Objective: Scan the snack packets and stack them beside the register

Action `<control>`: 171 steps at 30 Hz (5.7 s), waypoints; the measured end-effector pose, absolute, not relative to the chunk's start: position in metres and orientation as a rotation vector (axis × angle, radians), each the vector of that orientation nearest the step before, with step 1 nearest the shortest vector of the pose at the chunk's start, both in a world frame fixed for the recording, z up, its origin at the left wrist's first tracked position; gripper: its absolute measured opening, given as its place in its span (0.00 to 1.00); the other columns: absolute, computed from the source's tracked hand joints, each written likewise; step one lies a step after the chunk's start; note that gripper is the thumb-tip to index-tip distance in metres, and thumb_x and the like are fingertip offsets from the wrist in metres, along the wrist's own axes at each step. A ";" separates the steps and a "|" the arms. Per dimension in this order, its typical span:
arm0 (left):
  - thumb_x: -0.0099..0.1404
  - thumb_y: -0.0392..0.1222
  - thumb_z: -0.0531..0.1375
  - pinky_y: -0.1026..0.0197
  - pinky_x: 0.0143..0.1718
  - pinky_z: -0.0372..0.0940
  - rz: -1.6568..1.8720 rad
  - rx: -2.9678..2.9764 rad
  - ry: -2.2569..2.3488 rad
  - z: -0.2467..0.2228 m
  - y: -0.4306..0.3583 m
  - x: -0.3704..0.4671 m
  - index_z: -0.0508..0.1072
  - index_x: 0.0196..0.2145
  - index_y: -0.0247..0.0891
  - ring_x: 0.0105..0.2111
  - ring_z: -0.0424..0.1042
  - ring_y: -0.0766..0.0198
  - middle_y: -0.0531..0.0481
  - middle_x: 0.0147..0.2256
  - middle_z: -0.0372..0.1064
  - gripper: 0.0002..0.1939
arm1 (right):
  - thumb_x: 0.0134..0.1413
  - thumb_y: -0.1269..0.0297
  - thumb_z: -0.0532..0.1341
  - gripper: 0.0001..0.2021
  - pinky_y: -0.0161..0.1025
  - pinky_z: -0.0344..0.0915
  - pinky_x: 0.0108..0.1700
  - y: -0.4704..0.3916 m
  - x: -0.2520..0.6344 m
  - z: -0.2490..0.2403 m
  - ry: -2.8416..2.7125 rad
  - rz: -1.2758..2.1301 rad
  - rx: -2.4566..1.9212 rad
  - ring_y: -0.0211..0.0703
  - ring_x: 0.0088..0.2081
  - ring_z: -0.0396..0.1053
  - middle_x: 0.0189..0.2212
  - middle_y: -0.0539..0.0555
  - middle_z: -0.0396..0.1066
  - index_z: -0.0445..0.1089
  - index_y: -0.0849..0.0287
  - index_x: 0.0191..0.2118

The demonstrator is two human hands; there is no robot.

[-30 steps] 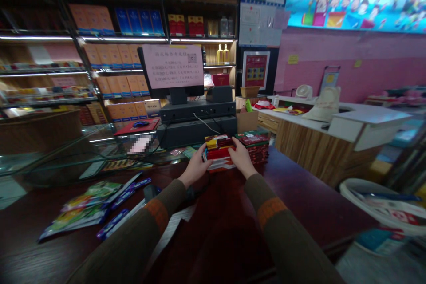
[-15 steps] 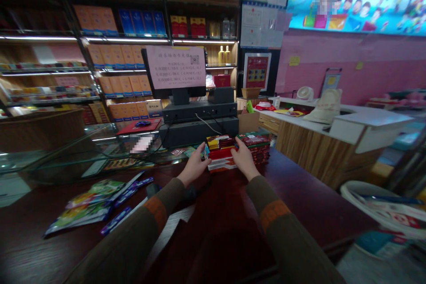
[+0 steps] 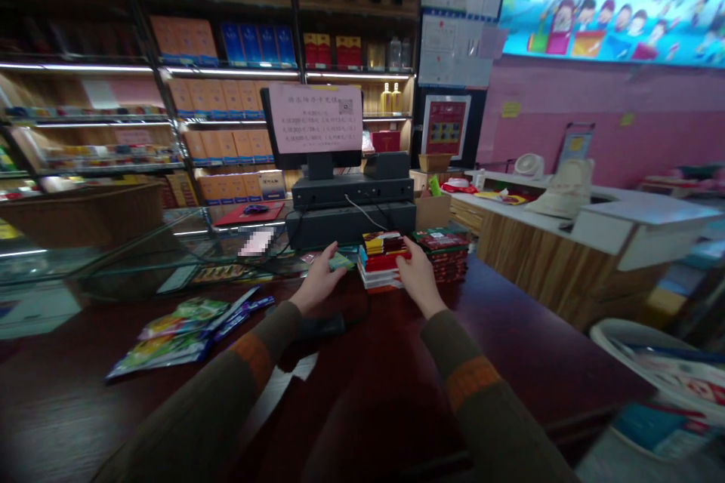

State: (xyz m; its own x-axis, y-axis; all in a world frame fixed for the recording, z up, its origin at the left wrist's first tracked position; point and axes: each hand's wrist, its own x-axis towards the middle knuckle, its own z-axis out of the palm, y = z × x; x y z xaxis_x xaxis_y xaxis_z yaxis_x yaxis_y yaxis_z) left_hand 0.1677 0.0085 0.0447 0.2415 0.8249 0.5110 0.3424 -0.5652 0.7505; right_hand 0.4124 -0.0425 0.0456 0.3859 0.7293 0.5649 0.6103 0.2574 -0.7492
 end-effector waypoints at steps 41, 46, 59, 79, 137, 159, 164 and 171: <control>0.65 0.35 0.56 0.47 0.59 0.64 1.183 2.172 1.752 0.011 -0.016 -0.050 0.68 0.60 0.35 0.56 0.71 0.52 0.39 0.55 0.73 0.25 | 0.56 0.66 0.56 0.23 0.51 0.63 0.62 -0.026 0.213 0.017 -1.717 0.468 -1.238 0.50 0.57 0.70 0.58 0.60 0.71 0.72 0.59 0.57; 0.66 0.36 0.56 0.38 0.60 0.58 0.905 2.477 2.075 0.023 -0.034 -0.045 0.70 0.58 0.38 0.55 0.70 0.46 0.39 0.52 0.75 0.23 | 0.56 0.68 0.57 0.22 0.51 0.63 0.63 -0.030 0.210 0.013 -1.773 0.446 -1.231 0.50 0.58 0.69 0.57 0.60 0.72 0.73 0.59 0.57; 0.71 0.40 0.51 0.25 0.65 0.38 0.532 2.459 2.280 0.016 -0.038 -0.046 0.70 0.58 0.35 0.56 0.69 0.42 0.37 0.48 0.78 0.21 | 0.58 0.67 0.56 0.23 0.51 0.59 0.66 -0.038 0.212 0.014 -1.860 0.408 -1.282 0.50 0.61 0.66 0.58 0.61 0.71 0.71 0.61 0.58; 0.68 0.37 0.52 0.35 0.69 0.37 0.931 2.539 2.047 0.030 -0.044 -0.040 0.76 0.48 0.45 0.49 0.75 0.52 0.46 0.44 0.80 0.16 | 0.58 0.68 0.56 0.22 0.50 0.60 0.65 -0.043 0.218 0.012 -1.840 0.404 -1.282 0.49 0.59 0.67 0.57 0.60 0.72 0.71 0.59 0.58; 0.69 0.46 0.56 0.38 0.70 0.33 1.056 2.352 1.282 0.008 -0.042 -0.024 0.61 0.61 0.46 0.55 0.72 0.60 0.51 0.49 0.77 0.24 | 0.46 0.59 0.71 0.16 0.51 0.70 0.57 -0.045 0.198 0.029 -0.731 1.281 -0.627 0.51 0.49 0.78 0.40 0.51 0.80 0.62 0.52 0.35; 0.72 0.51 0.51 0.58 0.45 0.66 1.373 1.891 1.330 0.020 -0.040 -0.029 0.71 0.41 0.40 0.39 0.74 0.61 0.50 0.36 0.74 0.14 | 0.40 0.55 0.76 0.20 0.41 0.72 0.50 -0.051 0.199 0.036 -0.802 1.254 -0.669 0.50 0.47 0.79 0.38 0.47 0.78 0.67 0.55 0.34; 0.68 0.58 0.56 0.56 0.46 0.69 1.253 1.660 1.111 0.022 -0.042 -0.023 0.71 0.46 0.38 0.42 0.77 0.58 0.47 0.41 0.76 0.21 | 0.40 0.57 0.76 0.20 0.44 0.71 0.52 -0.051 0.199 0.038 -0.778 1.229 -0.634 0.51 0.47 0.79 0.39 0.47 0.79 0.67 0.54 0.34; 0.63 0.59 0.60 0.54 0.50 0.68 1.064 1.629 1.126 0.035 -0.048 -0.025 0.75 0.55 0.37 0.46 0.76 0.55 0.44 0.46 0.78 0.30 | 0.44 0.57 0.74 0.17 0.46 0.71 0.54 -0.051 0.199 0.038 -0.852 1.236 -0.600 0.49 0.47 0.79 0.40 0.48 0.79 0.67 0.54 0.36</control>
State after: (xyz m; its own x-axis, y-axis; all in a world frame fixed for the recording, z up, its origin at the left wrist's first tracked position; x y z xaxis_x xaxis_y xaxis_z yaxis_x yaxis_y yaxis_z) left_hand -0.0250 -0.0479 0.0347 0.2271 0.9594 0.1674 0.2214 -0.2183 0.9504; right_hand 0.1989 -0.0513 0.0382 0.0982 0.9685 0.2290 -0.5592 0.2441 -0.7923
